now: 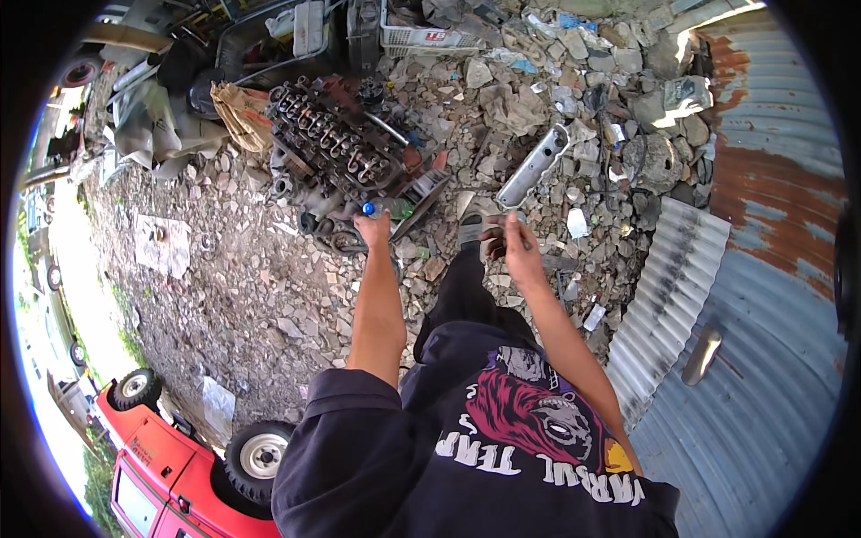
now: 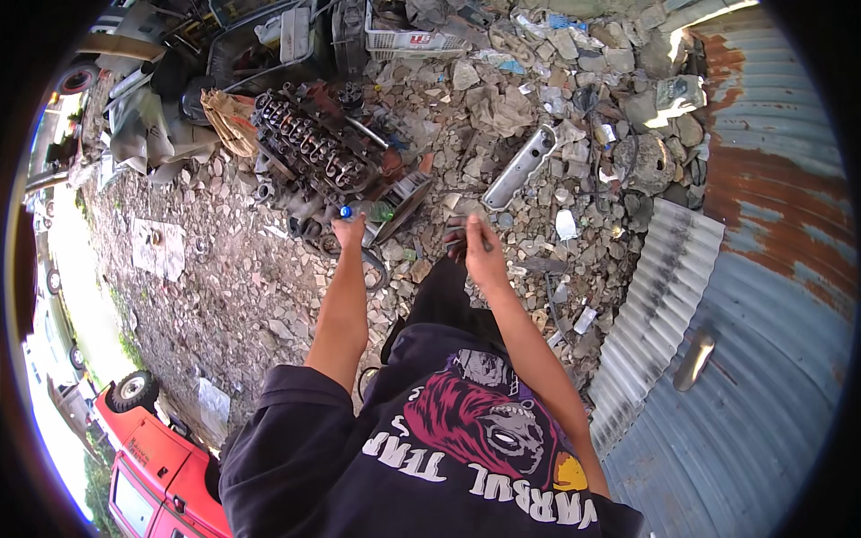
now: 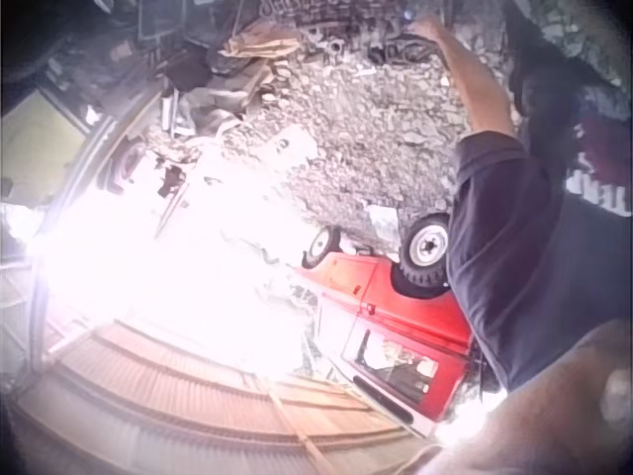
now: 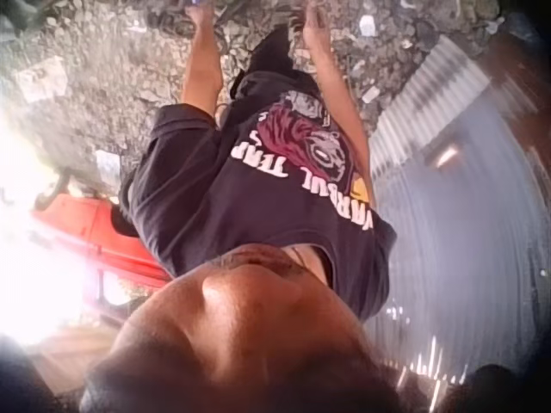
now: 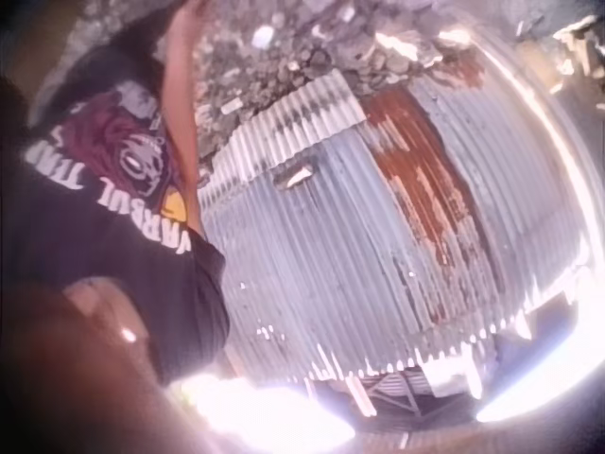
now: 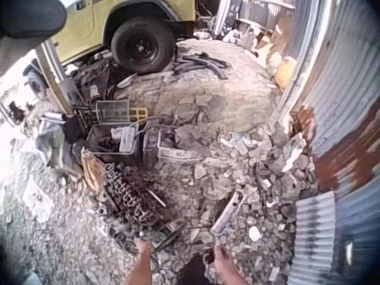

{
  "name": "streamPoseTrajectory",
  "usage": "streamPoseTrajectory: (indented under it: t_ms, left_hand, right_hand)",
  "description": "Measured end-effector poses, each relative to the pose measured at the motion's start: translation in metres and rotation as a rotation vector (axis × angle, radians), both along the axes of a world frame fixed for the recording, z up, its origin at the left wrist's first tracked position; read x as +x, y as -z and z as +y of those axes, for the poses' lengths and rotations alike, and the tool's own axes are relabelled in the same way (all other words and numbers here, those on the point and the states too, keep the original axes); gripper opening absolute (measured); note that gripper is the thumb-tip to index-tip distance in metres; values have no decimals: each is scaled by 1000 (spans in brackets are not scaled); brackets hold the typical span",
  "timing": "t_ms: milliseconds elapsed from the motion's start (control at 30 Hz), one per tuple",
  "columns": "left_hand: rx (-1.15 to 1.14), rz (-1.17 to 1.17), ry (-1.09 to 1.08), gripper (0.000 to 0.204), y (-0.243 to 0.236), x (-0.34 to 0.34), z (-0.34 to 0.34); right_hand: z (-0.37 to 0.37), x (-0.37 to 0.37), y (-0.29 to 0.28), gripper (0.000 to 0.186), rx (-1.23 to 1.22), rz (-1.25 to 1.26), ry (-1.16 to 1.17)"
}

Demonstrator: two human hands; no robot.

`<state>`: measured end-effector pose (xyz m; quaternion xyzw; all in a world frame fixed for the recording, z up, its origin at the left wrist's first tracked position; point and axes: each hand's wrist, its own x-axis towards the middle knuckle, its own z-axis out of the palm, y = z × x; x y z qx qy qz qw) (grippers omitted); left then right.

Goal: The person cleans a valve cover with liquid from a bottle and a brush tool, wipes the part with a cloth, and then places it onto an engine block and fits it into place by hand.

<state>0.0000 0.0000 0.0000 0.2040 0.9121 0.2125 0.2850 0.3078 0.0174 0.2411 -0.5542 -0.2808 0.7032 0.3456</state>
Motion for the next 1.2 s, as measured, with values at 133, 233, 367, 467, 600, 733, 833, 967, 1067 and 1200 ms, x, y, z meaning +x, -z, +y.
streamPoseTrajectory:
  t_ms: [133, 233, 367, 467, 600, 733, 833, 967, 1067, 1200]
  left_hand:
    - [-44, 31, -90, 93, 8, -7, 20]
    - [34, 73, -211, 74, 17, -7, 37]
    - [108, 135, -214, 56, 3, 25, 30]
    - [189, 148, -101, 48, -13, 42, 19]
    - [414, 208, 67, 42, -45, 88, 6]
    - [627, 18, -83, 41, -80, 155, 26]
    - [532, -174, -189, 38, -98, 201, 48]
    - [614, -407, -354, 32, -101, 264, 76]
    - [798, -577, -482, 30, -122, 320, 110]
    - [903, -648, -509, 32, -85, 376, 155]
  right_hand:
    - [32, -8, -2, 53, 16, 7, -100]
    - [56, 11, 7, 51, -16, -73, -133]
    - [49, 69, 17, 49, -99, -240, -105]
    - [51, 109, 23, 47, -159, -407, -118]
    - [63, 158, 30, 50, 396, -972, -288]
    - [103, 206, 36, 51, 48, -989, -268]
    - [135, 227, 64, 48, 77, -932, -286]
    - [175, 227, 121, 37, -54, -572, -354]
    - [205, 225, 165, 45, -359, -59, -263]
    - [224, 229, 224, 70, -440, 315, -146]
